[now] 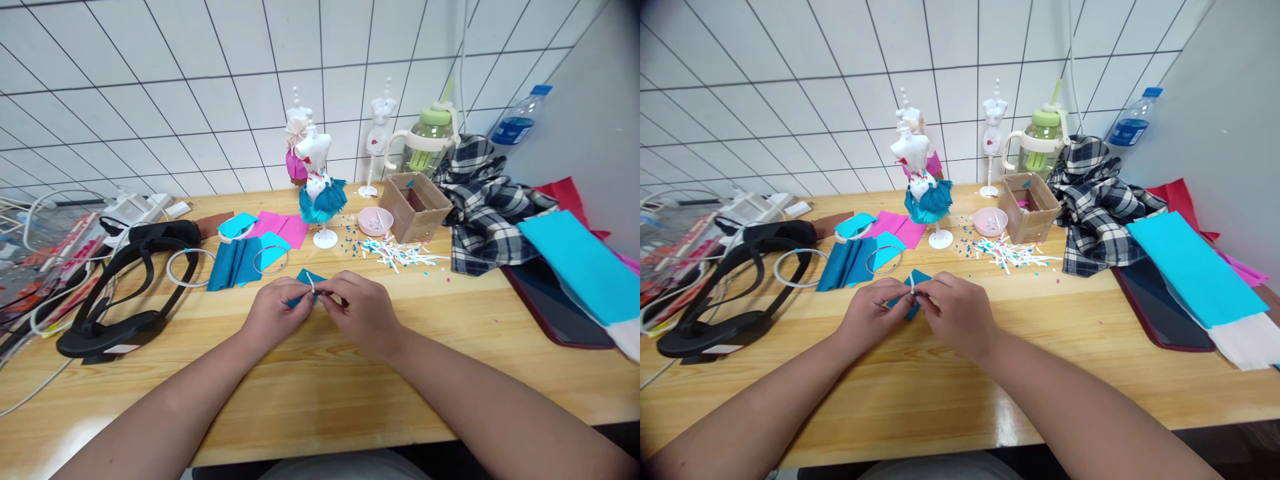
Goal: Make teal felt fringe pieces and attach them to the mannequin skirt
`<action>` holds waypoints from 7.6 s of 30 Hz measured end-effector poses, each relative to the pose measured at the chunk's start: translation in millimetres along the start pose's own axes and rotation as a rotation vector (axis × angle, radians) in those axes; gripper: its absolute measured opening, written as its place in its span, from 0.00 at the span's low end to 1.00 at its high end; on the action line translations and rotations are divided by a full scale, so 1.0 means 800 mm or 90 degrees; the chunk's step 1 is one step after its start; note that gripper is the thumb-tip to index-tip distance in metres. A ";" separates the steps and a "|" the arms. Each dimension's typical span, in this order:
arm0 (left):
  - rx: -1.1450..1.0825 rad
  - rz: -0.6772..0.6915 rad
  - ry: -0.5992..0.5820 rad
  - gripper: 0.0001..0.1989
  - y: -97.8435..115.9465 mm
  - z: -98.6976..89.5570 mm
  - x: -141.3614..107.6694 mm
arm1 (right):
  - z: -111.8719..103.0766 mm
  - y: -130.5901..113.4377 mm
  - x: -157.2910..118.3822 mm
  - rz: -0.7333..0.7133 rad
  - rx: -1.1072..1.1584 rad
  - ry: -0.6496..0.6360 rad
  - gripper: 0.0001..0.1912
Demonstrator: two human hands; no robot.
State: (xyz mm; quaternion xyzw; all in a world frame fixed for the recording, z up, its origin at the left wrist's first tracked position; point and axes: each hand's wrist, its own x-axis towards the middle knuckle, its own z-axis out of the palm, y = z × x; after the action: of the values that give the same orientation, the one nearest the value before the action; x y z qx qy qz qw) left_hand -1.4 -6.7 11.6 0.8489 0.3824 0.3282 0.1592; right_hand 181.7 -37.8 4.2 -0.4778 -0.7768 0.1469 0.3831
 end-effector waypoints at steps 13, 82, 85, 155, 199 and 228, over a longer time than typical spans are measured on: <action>0.010 -0.012 -0.028 0.09 0.006 0.002 -0.004 | 0.004 0.002 0.003 0.070 0.100 0.008 0.06; -0.056 0.016 0.038 0.04 0.008 -0.003 0.001 | 0.009 0.010 0.010 0.169 0.158 0.031 0.03; -0.131 0.022 0.016 0.05 0.007 -0.004 0.001 | 0.009 0.020 0.015 0.203 0.130 0.030 0.03; -0.409 -0.158 -0.049 0.05 -0.007 0.004 -0.002 | -0.067 0.076 0.030 0.002 -0.099 0.067 0.17; -0.071 -0.001 -0.116 0.13 -0.011 0.007 -0.002 | -0.018 0.038 0.021 -0.060 0.033 -0.156 0.09; 0.234 0.037 -0.271 0.32 0.015 0.057 0.013 | -0.037 0.087 0.043 -0.032 -0.411 -0.237 0.15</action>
State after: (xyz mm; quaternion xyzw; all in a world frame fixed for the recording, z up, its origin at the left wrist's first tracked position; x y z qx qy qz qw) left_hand 40.8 -7.7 -11.3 0.9240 0.3691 0.0717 0.0699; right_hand 238.4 22.3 -1.9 -0.5196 -0.8511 -0.0308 0.0685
